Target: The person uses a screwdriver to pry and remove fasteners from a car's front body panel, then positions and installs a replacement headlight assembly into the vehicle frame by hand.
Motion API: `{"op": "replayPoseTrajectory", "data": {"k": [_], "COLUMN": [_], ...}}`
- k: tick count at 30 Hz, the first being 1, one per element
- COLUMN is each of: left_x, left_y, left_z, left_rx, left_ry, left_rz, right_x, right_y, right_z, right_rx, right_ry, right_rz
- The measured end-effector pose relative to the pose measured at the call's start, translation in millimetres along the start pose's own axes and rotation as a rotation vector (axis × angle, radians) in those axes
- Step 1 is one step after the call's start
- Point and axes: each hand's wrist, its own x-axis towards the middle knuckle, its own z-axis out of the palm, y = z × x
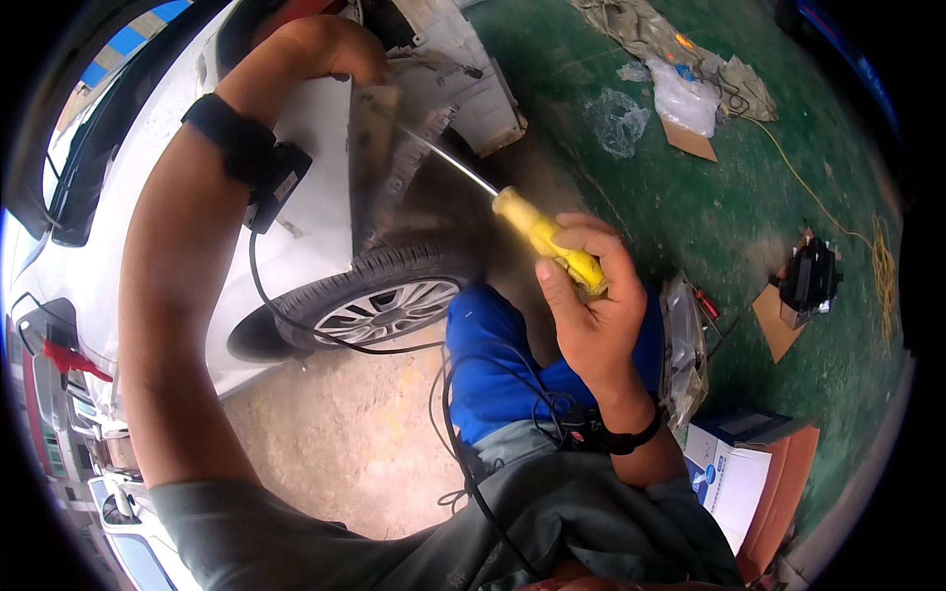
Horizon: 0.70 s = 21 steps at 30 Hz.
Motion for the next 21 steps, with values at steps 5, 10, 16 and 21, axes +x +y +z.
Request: {"op": "replayPoseTrajectory", "data": {"k": [5, 10, 16, 21], "left_x": [7, 17, 18, 29], "left_y": [12, 51, 50, 78], "left_z": [-13, -56, -59, -82], "left_rx": [-0.527, -0.549, -0.372, -0.711], "left_ry": [-0.131, -0.273, -0.34, -0.187], "left_rz": [-0.491, -0.716, -0.613, -1.035], "right_x": [10, -4, 1, -6], "right_y": [-24, -12, -14, -4], "right_z": [2, -2, -3, -3], "right_rx": [0.471, 0.05, 0.272, 0.147], "right_ry": [0.073, 0.001, -0.015, -0.03], "right_rz": [0.559, 0.144, 0.313, 0.234]}}
